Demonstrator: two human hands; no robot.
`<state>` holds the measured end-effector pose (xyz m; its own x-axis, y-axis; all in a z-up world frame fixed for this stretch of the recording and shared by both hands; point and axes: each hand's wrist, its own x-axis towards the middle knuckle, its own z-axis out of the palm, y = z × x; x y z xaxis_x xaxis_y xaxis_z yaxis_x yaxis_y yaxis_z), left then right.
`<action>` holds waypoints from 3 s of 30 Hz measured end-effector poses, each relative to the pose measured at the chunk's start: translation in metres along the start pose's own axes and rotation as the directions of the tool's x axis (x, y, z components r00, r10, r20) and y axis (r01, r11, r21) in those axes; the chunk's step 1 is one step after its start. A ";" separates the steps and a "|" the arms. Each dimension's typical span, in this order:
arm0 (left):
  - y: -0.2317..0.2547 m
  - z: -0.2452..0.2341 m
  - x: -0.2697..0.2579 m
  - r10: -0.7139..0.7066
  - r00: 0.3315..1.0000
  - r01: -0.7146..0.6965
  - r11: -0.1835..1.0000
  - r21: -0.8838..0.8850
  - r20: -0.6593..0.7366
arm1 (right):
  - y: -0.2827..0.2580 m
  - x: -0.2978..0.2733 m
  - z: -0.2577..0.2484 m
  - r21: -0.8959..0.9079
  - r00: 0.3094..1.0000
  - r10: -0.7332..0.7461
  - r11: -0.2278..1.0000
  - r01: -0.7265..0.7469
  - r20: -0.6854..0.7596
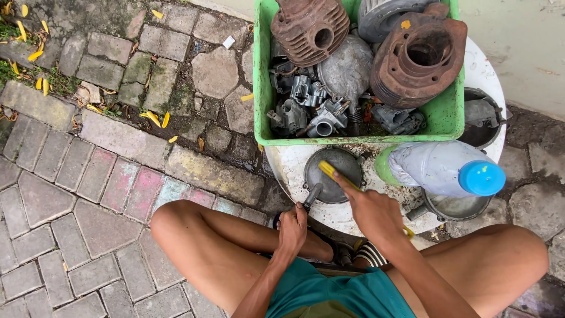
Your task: Cleaning a metal engine component using a brush and cleaning fluid
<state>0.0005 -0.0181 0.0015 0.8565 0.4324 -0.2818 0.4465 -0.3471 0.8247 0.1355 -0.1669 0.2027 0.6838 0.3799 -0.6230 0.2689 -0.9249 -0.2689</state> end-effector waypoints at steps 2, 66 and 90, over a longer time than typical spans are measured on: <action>-0.007 0.005 0.000 0.007 1.000 -0.007 1.000 -0.002 0.022 | -0.008 0.018 0.019 -0.020 0.985 -0.018 1.000 0.015 -0.174; -0.010 0.012 -0.028 0.517 0.816 -0.458 0.851 0.259 -0.258 | -0.020 -0.030 -0.033 0.006 0.973 0.001 1.000 0.000 -0.230; -0.037 0.013 -0.024 0.366 0.885 -0.356 0.930 0.088 -0.287 | 0.002 -0.032 -0.014 0.233 0.983 0.142 0.966 -0.112 -0.118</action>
<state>-0.0331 -0.0264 -0.0281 0.8473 0.4946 0.1933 0.1330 -0.5500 0.8245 0.1231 -0.1812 0.2325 0.7900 0.2403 -0.5641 0.0254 -0.9321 -0.3614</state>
